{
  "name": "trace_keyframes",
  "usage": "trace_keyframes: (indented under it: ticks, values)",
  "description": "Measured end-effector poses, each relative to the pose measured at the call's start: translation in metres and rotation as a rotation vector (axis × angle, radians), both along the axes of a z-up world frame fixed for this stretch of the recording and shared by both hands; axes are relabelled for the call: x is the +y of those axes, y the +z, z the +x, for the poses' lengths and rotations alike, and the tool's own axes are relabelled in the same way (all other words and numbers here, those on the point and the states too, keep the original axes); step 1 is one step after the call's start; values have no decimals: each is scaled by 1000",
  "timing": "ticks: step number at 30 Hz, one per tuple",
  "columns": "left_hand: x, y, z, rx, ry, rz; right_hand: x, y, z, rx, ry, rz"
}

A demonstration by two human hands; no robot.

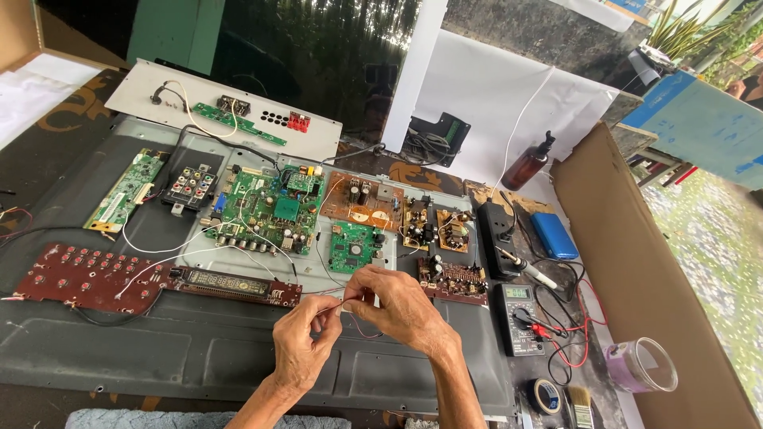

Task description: Connecting and organizing internal wiring on various circuit boards of a disassembled television.

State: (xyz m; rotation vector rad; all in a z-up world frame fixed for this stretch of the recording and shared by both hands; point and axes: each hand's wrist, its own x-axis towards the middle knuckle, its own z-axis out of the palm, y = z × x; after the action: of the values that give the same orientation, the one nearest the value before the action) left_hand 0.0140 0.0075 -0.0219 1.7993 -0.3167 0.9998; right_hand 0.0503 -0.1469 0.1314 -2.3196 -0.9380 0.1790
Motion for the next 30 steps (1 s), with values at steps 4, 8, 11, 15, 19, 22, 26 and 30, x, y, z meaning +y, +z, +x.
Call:
trace_keyframes:
  ticks: [4, 8, 11, 15, 19, 22, 26, 30]
  values:
    - [0, -4, 0, 16, -11, 10, 0, 1, 0, 7, 0, 1]
    - [2, 5, 0, -10, -15, -2, 1, -2, 1, -30, -6, -11]
    - [1, 7, 0, -15, -15, -2, 1, -2, 2, -48, -27, -37]
    - [3, 8, -1, -12, -23, -2, 4, 3, -1, -26, -55, -65]
    - [4, 13, -1, -30, -34, -14, 5, 4, -2, 19, -89, -60]
    - [4, 12, -1, -19, -25, -19, 5, 2, -1, -15, -68, 18]
    - [5, 13, -1, -21, -22, -20, 6, 3, -1, 1, -58, 32]
    - [5, 14, -2, -1, -33, -34, 5, 3, 0, 3, -42, 55]
